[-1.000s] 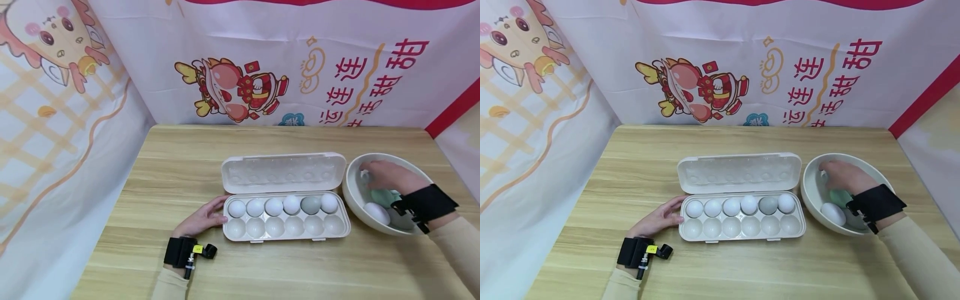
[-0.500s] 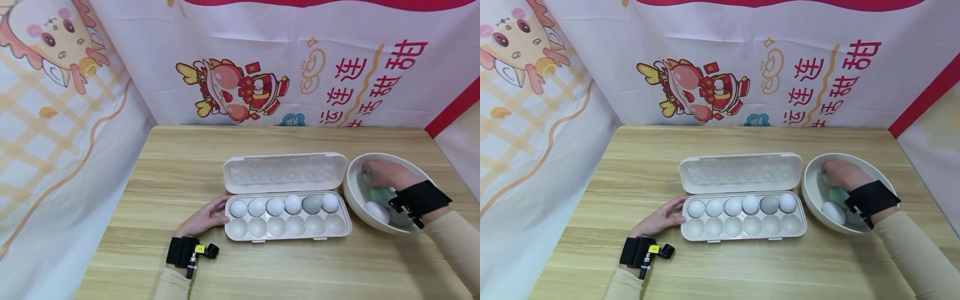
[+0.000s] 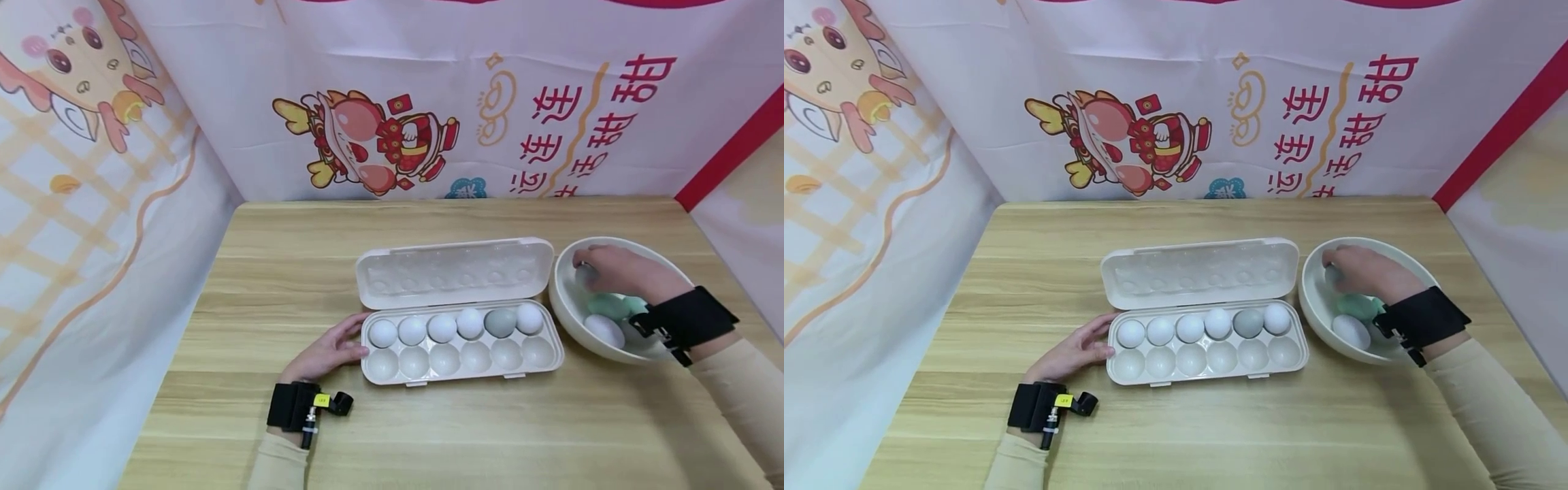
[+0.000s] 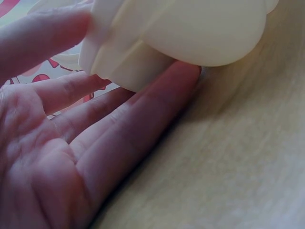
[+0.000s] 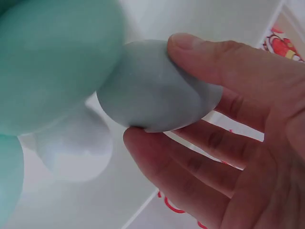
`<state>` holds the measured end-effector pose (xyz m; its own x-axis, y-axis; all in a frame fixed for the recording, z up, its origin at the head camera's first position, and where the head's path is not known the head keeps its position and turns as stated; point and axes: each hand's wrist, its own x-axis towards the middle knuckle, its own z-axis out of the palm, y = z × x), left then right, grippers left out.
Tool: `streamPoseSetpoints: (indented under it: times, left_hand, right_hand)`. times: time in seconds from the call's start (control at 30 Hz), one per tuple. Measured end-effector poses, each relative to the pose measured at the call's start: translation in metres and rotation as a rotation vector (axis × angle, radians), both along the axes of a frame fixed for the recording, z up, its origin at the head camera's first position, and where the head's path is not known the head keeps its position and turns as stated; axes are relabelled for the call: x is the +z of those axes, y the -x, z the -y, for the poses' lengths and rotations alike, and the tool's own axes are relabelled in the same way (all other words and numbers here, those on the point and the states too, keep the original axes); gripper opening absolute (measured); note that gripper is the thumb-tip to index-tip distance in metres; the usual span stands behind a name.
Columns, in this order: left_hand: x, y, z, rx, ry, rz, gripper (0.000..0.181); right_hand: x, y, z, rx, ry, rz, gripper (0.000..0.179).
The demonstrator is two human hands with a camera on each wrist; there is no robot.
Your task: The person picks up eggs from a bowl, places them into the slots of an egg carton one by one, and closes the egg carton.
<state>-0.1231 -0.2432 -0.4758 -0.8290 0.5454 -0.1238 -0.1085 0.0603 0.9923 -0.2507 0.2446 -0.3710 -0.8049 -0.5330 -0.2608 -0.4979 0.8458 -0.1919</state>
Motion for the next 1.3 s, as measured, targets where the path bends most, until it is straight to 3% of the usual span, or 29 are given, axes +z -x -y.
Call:
streamPoseSetpoints:
  times: [0.27,0.73,1.0,1.3]
  left_hand:
    - [0.002,0.000,0.000,0.001,-0.023,0.015,0.061]
    - [0.005,0.004,0.003,-0.001,-0.017,0.010,0.060]
    - [0.002,0.002,0.002,-0.012,-0.027,-0.002,0.060]
    - [0.001,0.000,-0.001,-0.006,-0.034,0.021,0.060]
  right_hand:
    - [0.014,-0.011,0.010,-0.022,-0.012,0.006,0.039]
    - [0.042,-0.056,0.039,0.038,0.033,-0.113,0.046]
    - [0.040,-0.078,0.057,0.133,0.129,-0.242,0.045]
    - [0.032,-0.090,0.083,0.187,0.193,-0.249,0.042]
